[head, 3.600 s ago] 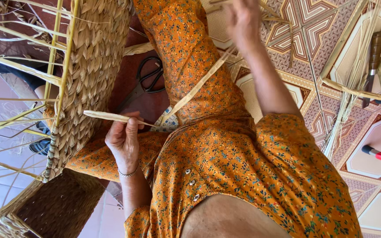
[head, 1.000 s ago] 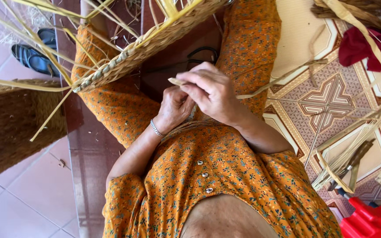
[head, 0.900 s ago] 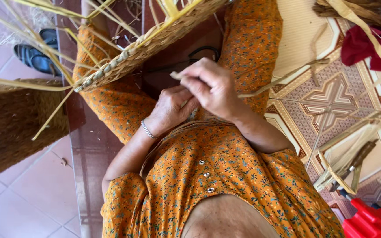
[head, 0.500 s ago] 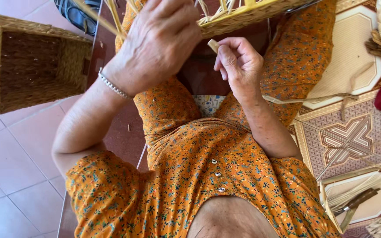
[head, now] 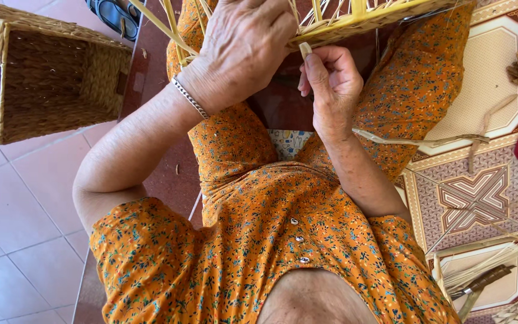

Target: The person weaves a basket by hand, interlacing dried palm strips through a vertical frame. They repeatedly pull and tighten the strips to form a tight weave along the basket's edge.

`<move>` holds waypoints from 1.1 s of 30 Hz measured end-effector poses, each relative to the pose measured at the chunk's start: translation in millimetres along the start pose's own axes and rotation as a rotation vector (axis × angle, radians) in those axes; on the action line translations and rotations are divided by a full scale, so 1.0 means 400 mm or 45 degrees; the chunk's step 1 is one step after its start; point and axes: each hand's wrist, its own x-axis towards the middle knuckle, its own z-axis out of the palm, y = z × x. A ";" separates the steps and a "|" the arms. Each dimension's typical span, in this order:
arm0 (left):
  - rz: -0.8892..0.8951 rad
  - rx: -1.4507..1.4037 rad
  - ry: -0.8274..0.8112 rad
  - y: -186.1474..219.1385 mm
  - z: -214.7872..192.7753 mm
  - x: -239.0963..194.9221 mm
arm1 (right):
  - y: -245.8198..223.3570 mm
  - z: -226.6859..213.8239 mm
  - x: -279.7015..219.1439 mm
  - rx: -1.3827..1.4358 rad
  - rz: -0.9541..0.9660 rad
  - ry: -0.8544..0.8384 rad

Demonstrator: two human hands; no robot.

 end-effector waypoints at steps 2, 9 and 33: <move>0.020 0.036 0.000 0.003 -0.005 0.002 | 0.003 -0.002 0.005 0.021 -0.005 0.015; 0.245 0.315 0.111 0.018 -0.018 0.002 | 0.012 -0.010 0.002 0.050 -0.019 0.068; -0.310 -0.862 -0.273 -0.111 0.038 0.032 | 0.034 0.047 0.036 -0.085 -0.019 0.086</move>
